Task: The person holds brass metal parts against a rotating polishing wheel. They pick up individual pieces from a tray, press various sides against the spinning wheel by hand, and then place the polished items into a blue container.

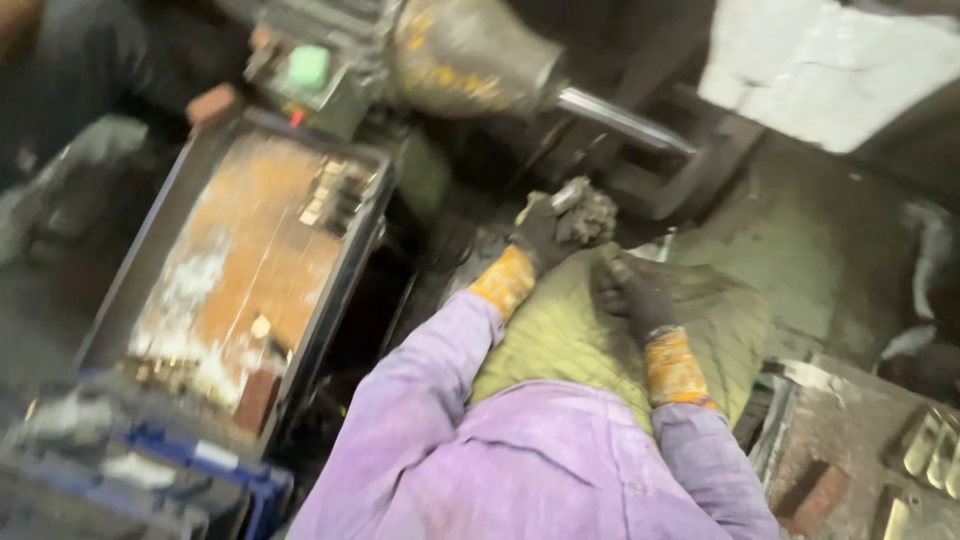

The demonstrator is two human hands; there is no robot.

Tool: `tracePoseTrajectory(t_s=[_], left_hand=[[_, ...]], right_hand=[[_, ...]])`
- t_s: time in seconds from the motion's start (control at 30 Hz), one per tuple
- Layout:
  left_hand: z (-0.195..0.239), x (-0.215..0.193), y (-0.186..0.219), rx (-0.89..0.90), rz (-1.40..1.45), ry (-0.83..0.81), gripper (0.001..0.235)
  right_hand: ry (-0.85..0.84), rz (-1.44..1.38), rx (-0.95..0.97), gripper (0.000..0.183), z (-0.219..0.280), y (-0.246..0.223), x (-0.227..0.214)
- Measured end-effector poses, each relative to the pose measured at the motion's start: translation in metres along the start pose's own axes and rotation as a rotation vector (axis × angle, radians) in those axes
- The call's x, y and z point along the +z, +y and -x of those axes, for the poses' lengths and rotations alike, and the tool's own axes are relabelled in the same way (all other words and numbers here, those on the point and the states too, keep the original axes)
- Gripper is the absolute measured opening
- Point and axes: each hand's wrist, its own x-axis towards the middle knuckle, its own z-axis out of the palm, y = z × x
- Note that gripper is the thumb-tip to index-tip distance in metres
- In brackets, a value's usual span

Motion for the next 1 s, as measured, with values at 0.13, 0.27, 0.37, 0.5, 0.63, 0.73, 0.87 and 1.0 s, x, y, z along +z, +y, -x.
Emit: tracePoseTrajectory(t_s=[0.13, 0.27, 0.37, 0.5, 0.63, 0.73, 0.87, 1.0], left_hand=[[0.015, -0.007, 0.020, 0.067, -0.107, 0.027, 0.045], [0.054, -0.019, 0.056, 0.055, -0.112, -0.052, 0.056], [0.086, -0.032, 0.086, 0.116, 0.050, -0.011, 0.046], [0.139, -0.058, 0.154, 0.563, -0.521, 0.287, 0.036], [0.249, -0.099, 0.198, 0.921, -1.905, 1.206, 0.025], [0.325, -0.109, 0.227, 0.937, -2.238, 1.623, 0.018], [0.400, -0.090, 0.226, 0.447, -1.956, 2.171, 0.031], [0.419, -0.061, 0.189, -0.163, -1.584, 2.197, 0.042]], right_hand=[[-0.120, 0.022, -0.160, 0.012, 0.010, -0.003, 0.003], [-0.046, 0.111, -0.128, 0.012, 0.021, -0.016, 0.016], [0.009, 0.164, -0.126, 0.010, 0.027, -0.017, 0.019], [-0.150, 0.027, -0.142, 0.016, 0.021, -0.019, 0.010], [-0.060, 0.059, -0.101, 0.012, 0.018, -0.013, 0.004], [-0.055, 0.088, -0.127, 0.013, 0.018, -0.012, 0.004], [-0.038, 0.269, -0.212, 0.020, 0.020, -0.015, 0.008], [-0.046, 0.349, -0.242, 0.022, 0.020, -0.018, 0.007]])
